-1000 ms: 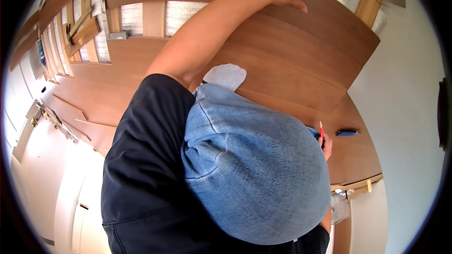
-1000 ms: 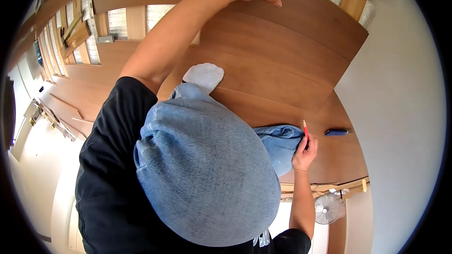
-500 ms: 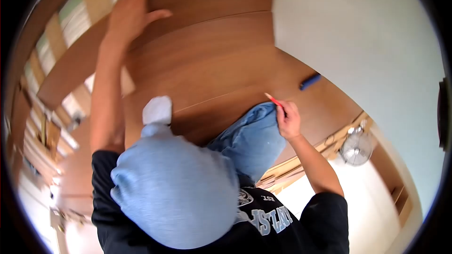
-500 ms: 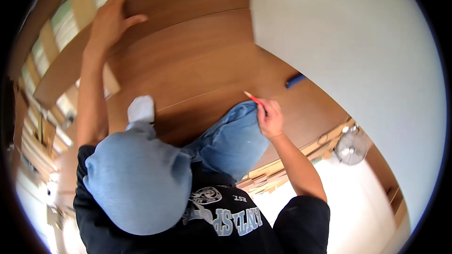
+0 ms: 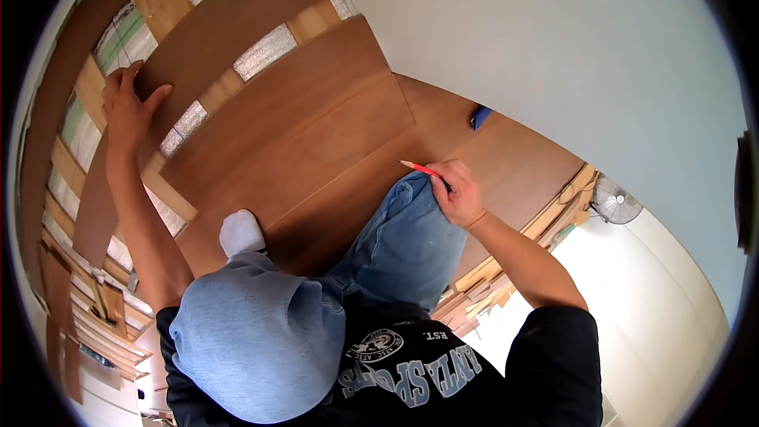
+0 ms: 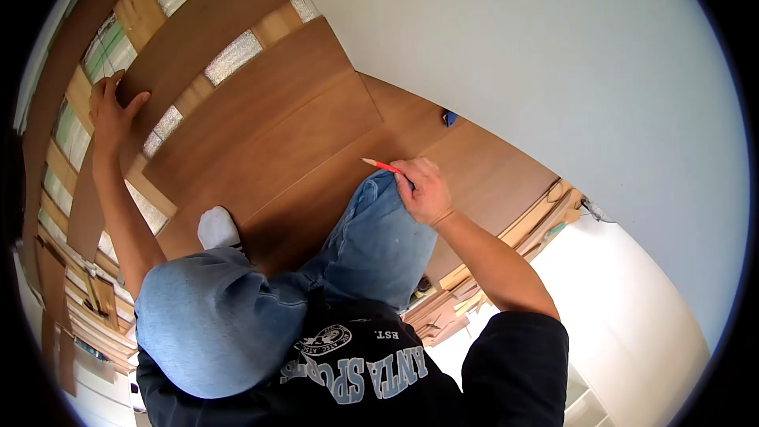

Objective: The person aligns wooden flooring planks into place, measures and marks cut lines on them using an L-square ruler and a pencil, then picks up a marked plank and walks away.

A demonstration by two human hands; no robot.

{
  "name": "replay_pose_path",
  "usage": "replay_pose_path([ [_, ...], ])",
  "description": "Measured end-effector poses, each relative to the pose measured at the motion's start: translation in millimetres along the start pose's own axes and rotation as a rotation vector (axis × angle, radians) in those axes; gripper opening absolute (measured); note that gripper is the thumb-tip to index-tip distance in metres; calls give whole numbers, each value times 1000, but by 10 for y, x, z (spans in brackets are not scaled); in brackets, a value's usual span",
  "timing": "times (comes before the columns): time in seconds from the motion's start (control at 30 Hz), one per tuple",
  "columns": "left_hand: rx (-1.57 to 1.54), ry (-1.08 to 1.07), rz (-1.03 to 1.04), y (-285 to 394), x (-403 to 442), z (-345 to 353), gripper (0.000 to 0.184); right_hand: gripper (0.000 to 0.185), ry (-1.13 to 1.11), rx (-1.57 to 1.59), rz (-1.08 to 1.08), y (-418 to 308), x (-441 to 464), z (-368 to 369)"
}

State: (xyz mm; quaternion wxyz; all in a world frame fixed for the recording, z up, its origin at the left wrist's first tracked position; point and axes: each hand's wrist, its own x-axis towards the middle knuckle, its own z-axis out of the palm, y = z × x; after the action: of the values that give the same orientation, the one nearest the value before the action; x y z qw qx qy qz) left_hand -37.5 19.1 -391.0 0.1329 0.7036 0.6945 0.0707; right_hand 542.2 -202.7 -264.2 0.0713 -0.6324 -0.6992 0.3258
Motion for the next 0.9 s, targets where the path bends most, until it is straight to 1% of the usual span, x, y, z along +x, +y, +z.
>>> replay_pose_path([
  [0.07, 60, 48, 70, 328, -42, -161, 58, 20, -3, 1, -4, 7, 0, -7],
  [0.13, -57, 25, 168, 626, -121, -50, 52, 20, 0, 4, -4, 3, 1, -17],
  [0.17, -60, 74, 234, 820, -253, 81, 50, 20, 1, -10, -12, -1, 2, -22],
  [0.23, -186, -25, 319, 1234, -447, 182, 53, 19, 17, -17, -5, -6, -14, -19],
  [0.27, -183, -29, 337, 1360, -544, 243, 53, 19, 15, -7, 2, -5, -26, -17],
  [0.3, -167, -85, 314, 1457, -636, 308, 56, 18, 13, 3, 9, -4, -35, -14],
  [0.33, -149, -141, 289, 1500, -694, 351, 59, 18, 25, 10, 20, -14, -35, -19],
  [0.37, -143, -145, 304, 1505, -724, 368, 59, 18, 23, 20, 31, -32, -34, -31],
  [0.43, -107, -151, 261, 1520, -758, 382, 64, 18, 27, 35, 48, -28, -39, -37],
  [0.57, -82, -185, 271, 1541, -752, 351, 64, 18, 43, 41, 16, 0, -68, -9],
  [0.63, -42, -151, 283, 1563, -762, 380, 64, 18, 55, 39, 16, -4, -55, -31],
  [0.7, -9, -152, 296, 1559, -770, 403, 65, 19, 6, 24, 14, -21, -61, -74],
  [0.77, 22, -149, 306, 1558, -816, 468, 66, 19, 14, 16, 1, -4, -65, -74],
  [0.9, 66, -9, 264, 1517, -1050, 819, 71, 18, 30, -4, 2, -20, -79, -61],
])
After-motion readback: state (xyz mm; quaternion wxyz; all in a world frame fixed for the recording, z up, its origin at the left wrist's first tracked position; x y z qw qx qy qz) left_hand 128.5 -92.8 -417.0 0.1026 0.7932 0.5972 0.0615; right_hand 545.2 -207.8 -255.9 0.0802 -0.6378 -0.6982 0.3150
